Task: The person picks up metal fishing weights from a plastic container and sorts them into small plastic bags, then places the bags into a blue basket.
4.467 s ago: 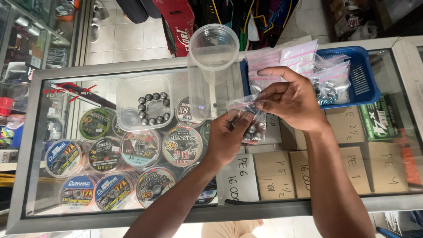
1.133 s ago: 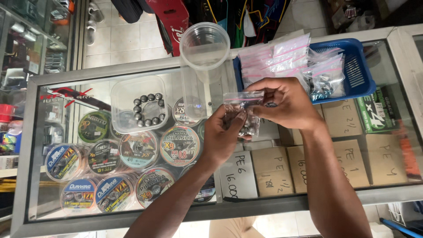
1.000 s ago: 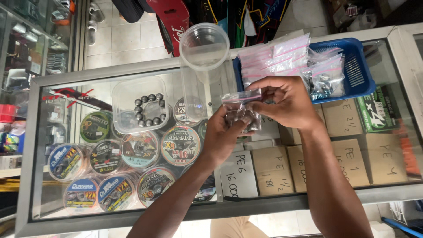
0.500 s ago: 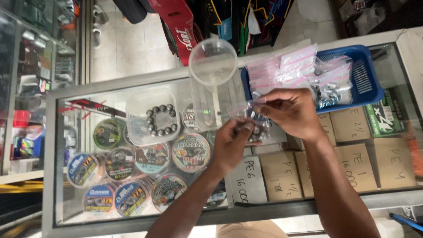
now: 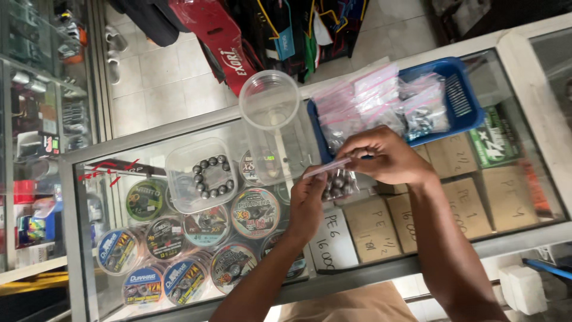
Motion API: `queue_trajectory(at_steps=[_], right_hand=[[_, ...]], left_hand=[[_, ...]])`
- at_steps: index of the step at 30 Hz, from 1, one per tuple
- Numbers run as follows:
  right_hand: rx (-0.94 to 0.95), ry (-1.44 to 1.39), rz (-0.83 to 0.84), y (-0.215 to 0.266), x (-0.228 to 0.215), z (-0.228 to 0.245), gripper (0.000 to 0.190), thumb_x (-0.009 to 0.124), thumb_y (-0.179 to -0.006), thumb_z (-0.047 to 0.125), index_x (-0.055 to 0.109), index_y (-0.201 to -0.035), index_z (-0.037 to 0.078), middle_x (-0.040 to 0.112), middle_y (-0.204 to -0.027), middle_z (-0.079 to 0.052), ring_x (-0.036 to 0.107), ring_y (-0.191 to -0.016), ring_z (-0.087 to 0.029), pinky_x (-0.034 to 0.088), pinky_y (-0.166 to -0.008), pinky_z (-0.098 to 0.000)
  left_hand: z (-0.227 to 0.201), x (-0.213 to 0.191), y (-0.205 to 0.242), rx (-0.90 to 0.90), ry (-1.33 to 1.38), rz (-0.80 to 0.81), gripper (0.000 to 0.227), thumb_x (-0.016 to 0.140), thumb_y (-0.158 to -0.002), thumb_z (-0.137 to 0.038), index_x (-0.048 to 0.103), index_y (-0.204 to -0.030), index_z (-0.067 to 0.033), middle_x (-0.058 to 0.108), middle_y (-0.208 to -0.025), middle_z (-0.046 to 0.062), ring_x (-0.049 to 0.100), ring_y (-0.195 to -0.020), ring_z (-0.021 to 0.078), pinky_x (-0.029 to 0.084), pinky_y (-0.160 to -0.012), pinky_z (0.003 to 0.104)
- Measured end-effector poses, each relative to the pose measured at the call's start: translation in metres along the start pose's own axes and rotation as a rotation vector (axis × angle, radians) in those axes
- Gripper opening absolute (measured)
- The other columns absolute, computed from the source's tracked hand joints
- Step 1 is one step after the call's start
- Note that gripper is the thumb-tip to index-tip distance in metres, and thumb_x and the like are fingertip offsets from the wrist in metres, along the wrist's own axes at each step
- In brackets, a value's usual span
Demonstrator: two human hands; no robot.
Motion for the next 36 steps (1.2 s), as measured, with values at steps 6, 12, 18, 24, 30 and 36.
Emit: queue_trajectory(at_steps=[6, 12, 18, 24, 30, 36], right_hand=[[-0.060, -0.002, -0.056, 0.011, -0.015, 0.002, 0.010, 0.061, -0.081, -0.011, 0.068, -0.083, -0.003, 0.059, -0.059, -0.008, 0.051, -0.060, -0.008, 0.045, -0.049, -0.0239], [-0.053, 0.015, -0.164, 0.039, -0.055, 0.016, 0.008, 0.062, -0.082, -0.009, 0.067, -0.087, -0.004, 0.059, -0.063, -0.008, 0.049, -0.063, -0.009, 0.043, -0.052, -0.0261], [0.054, 0.137, -0.253, 0.058, -0.120, 0.009, 0.015, 0.062, -0.085, -0.010, 0.068, -0.094, -0.001, 0.062, -0.070, -0.007, 0.057, -0.065, -0.010, 0.050, -0.058, -0.0248], [0.055, 0.220, -0.215, 0.053, -0.155, 0.017, 0.016, 0.062, -0.083, -0.014, 0.064, -0.097, -0.007, 0.065, -0.076, -0.020, 0.059, -0.069, -0.017, 0.054, -0.061, -0.0367], [0.301, 0.266, -0.185, 0.045, -0.167, -0.008, 0.012, 0.062, -0.085, -0.003, 0.065, -0.096, -0.008, 0.065, -0.082, -0.032, 0.068, -0.069, -0.034, 0.058, -0.059, -0.0443], [0.292, 0.473, -0.134, 0.040, -0.185, -0.012, 0.013, 0.071, -0.083, 0.011, 0.072, -0.094, 0.003, 0.068, -0.076, -0.019, 0.068, -0.066, -0.031, 0.055, -0.060, -0.0370]], left_hand=[[0.004, 0.022, -0.002, -0.026, 0.060, -0.041, 0.026, 0.048, -0.100, -0.019, 0.065, -0.096, -0.0008, 0.059, -0.083, 0.005, 0.051, -0.077, 0.0103, 0.048, -0.073, 0.028], [0.004, 0.054, -0.012, 0.086, -0.257, 0.046, 0.031, 0.045, -0.101, -0.021, 0.065, -0.111, 0.0007, 0.061, -0.083, 0.017, 0.054, -0.075, 0.0182, 0.049, -0.072, 0.037], [-0.005, 0.116, -0.052, 0.308, -0.531, 0.061, 0.027, 0.044, -0.101, -0.017, 0.065, -0.104, -0.0012, 0.059, -0.082, 0.013, 0.059, -0.067, 0.0224, 0.049, -0.066, 0.040], [0.017, 0.139, -0.081, 0.340, -0.689, 0.025, 0.013, 0.052, -0.090, -0.004, 0.064, -0.093, -0.0086, 0.068, -0.077, 0.012, 0.068, -0.076, 0.0344, 0.054, -0.067, 0.041], [0.031, 0.142, -0.089, 0.392, -0.873, -0.025, 0.015, 0.055, -0.083, -0.001, 0.063, -0.094, -0.0075, 0.066, -0.076, 0.018, 0.066, -0.076, 0.0384, 0.053, -0.065, 0.046], [0.032, 0.145, -0.088, 0.398, -0.919, -0.084, 0.023, 0.058, -0.081, 0.004, 0.064, -0.100, -0.0067, 0.068, -0.085, 0.015, 0.067, -0.084, 0.0361, 0.056, -0.072, 0.044]])
Point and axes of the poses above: each hand's wrist, its own y-axis away from the middle knuckle, its own x-axis out of the palm, z = x × y, the point moved 2 cm from there along -y, towards the middle knuckle
